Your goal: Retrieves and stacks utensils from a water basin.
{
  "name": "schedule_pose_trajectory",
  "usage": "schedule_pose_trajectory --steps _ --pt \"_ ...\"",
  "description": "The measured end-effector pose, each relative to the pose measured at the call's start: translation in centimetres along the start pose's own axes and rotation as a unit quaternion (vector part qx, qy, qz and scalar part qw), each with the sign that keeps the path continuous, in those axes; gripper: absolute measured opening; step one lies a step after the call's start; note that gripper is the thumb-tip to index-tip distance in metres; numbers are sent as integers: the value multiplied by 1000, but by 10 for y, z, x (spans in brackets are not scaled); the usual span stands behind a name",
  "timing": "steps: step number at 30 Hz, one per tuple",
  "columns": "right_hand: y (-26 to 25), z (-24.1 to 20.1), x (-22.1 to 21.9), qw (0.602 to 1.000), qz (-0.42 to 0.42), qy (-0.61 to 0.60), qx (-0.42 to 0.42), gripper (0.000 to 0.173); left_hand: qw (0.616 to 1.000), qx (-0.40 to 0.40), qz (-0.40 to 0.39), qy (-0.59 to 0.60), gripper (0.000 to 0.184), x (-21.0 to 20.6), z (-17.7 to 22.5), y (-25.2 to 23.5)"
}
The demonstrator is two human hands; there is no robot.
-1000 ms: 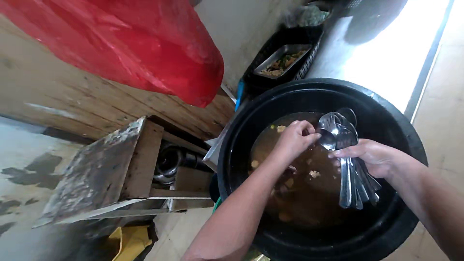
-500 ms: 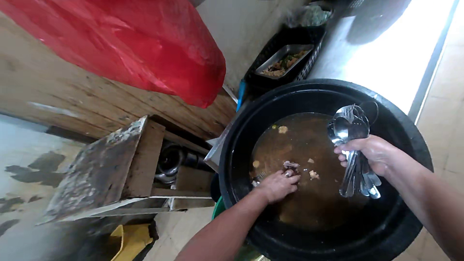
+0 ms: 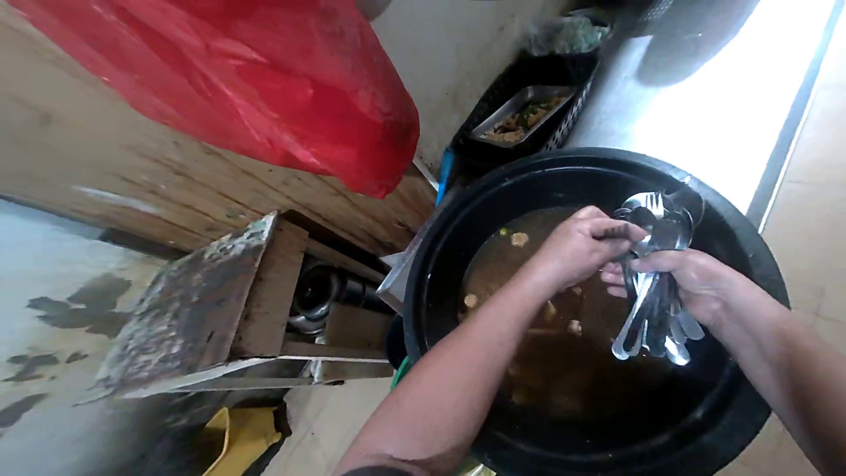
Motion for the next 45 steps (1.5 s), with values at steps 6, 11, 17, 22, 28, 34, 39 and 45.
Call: schedule_pose_trajectory --steps 6,11,17,22,28,34,39,45 --pt "5 -2 0 999 -43 2 23 17 999 -2 37 -15 36 9 -21 -19" --pt "5 -4 6 999 44 9 5 10 969 180 -21 -168 49 26 -125 -6" --pt "2 -5 7 998 65 -2 -2 16 955 258 126 -69 27 36 -177 23" --pt "-2 -3 8 998 65 3 0 13 886 244 214 333 26 37 -174 42" --pt "0 -2 7 997 80 18 -13 17 791 219 224 526 28 25 -163 50" --pt "-2 0 8 997 73 18 -9 19 752 160 237 594 33 27 -150 51" --pt "-1 0 8 996 79 35 -13 27 786 139 214 563 37 27 -151 53" --pt "-1 -1 7 997 68 39 -6 25 783 84 115 605 28 23 -143 52"
Point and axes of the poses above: each hand's wrist, its own y-axis away from the middle knuckle, its own x-axis out of the back of the hand, z = x × y, the point moved 7 cm from there along -y, towards the middle knuckle, and after that the axes turned 13 degrees about y, right-handed, at the moved point
